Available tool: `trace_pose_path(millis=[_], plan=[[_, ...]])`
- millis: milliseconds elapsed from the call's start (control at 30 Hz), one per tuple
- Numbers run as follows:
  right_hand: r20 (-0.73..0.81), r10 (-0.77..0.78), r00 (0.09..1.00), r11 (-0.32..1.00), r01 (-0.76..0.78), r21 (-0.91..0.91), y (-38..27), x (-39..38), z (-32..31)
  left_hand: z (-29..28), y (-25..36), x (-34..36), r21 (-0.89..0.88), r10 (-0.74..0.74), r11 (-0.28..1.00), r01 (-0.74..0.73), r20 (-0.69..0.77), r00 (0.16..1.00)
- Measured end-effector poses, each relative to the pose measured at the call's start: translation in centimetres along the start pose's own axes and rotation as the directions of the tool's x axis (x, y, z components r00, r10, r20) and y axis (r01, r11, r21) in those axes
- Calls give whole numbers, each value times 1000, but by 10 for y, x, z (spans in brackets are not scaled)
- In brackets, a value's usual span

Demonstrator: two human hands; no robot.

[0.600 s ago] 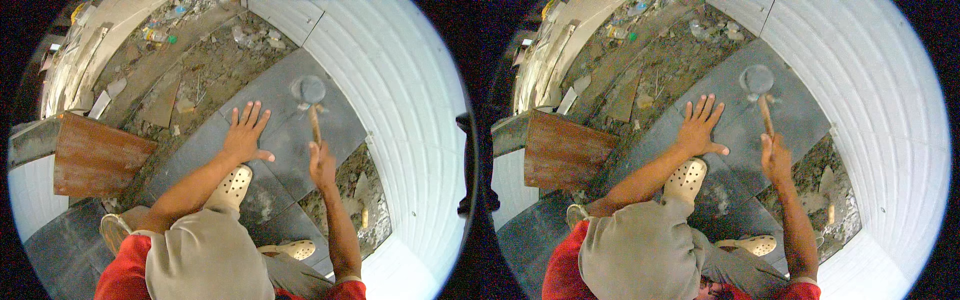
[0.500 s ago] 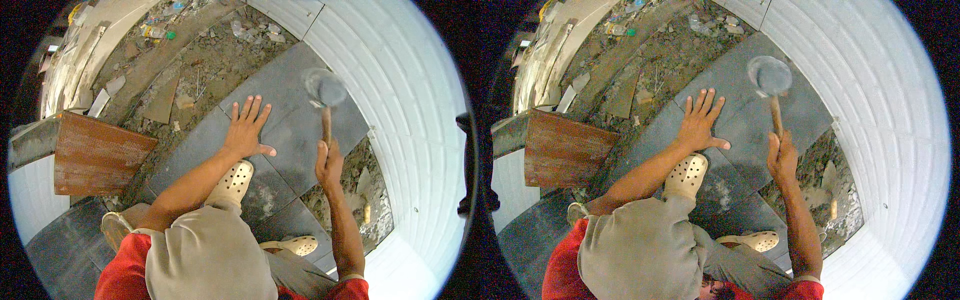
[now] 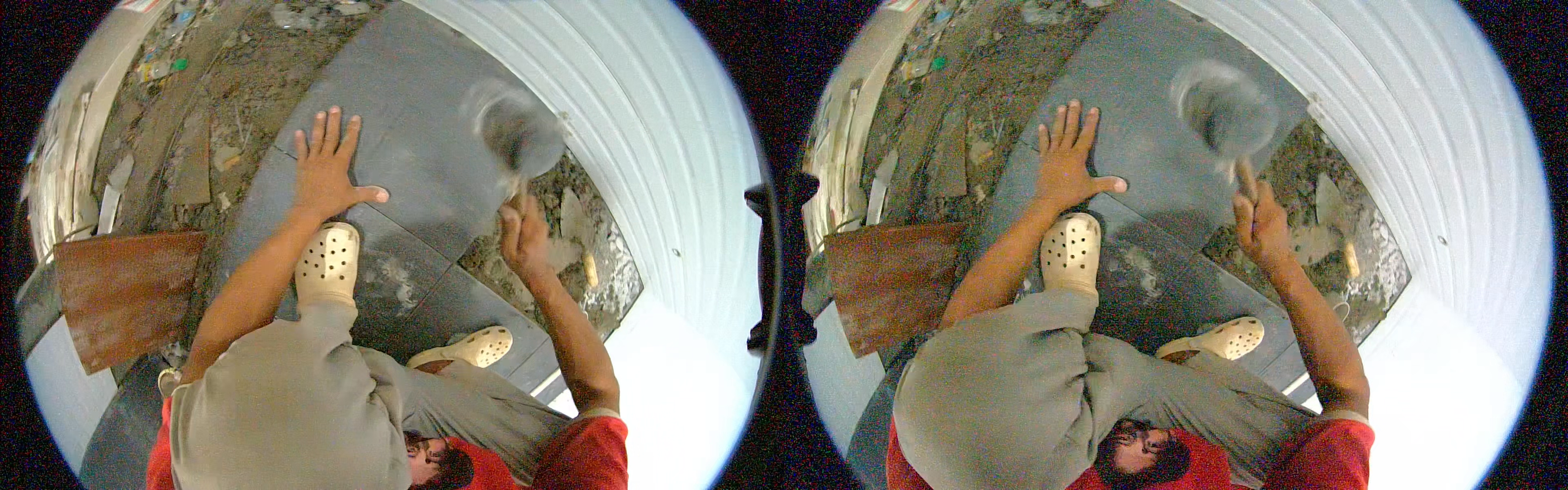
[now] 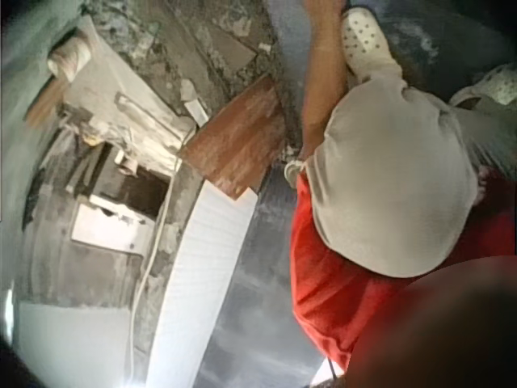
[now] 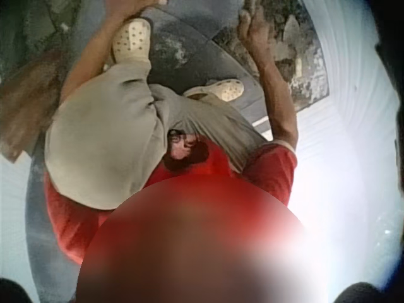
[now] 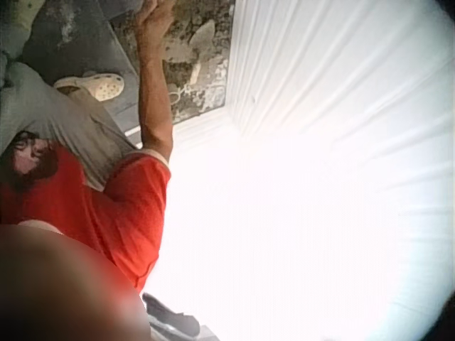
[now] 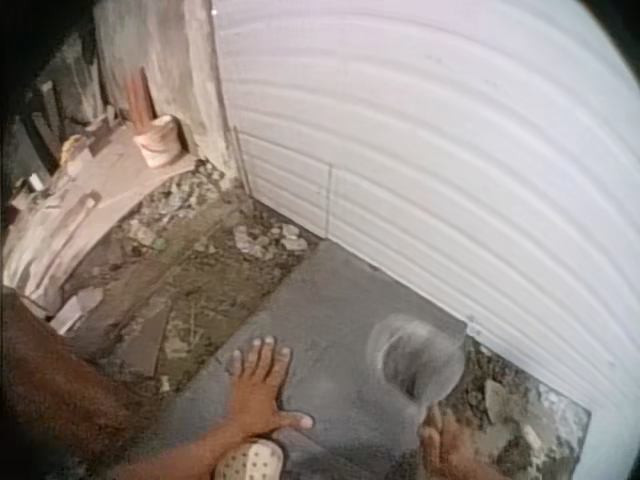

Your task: The person installs floor tiles by spreading cement with a trowel, placing a tile, and tapping it with a rubber mallet to level it. They repeat this process for multiple tiles, using a straight edge to check alignment.

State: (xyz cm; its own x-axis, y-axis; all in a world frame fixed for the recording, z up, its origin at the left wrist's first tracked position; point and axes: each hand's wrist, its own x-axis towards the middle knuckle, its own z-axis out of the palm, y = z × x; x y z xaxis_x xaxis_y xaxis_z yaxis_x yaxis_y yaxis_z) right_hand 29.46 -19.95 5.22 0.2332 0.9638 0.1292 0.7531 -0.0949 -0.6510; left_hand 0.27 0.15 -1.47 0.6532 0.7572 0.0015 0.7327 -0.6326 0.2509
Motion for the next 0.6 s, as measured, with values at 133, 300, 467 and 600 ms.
trace_pose_path(millis=[133,300,467,600], plan=[[391,186,902,980,-139,-145,19,-24,-17,-2,5,-2,1,-8,1000,8,33,999],[273,165,948,986,-157,-50,26,-49,-27,1,5,1,24,-15,1000,13,47,999],[417,262,870,964,-219,-148,32,-63,-24,1,4,2,56,-20,998,16,63,998],[335,270,903,962,-239,-130,34,-66,-26,2,4,1,67,-3,998,0,37,999]])
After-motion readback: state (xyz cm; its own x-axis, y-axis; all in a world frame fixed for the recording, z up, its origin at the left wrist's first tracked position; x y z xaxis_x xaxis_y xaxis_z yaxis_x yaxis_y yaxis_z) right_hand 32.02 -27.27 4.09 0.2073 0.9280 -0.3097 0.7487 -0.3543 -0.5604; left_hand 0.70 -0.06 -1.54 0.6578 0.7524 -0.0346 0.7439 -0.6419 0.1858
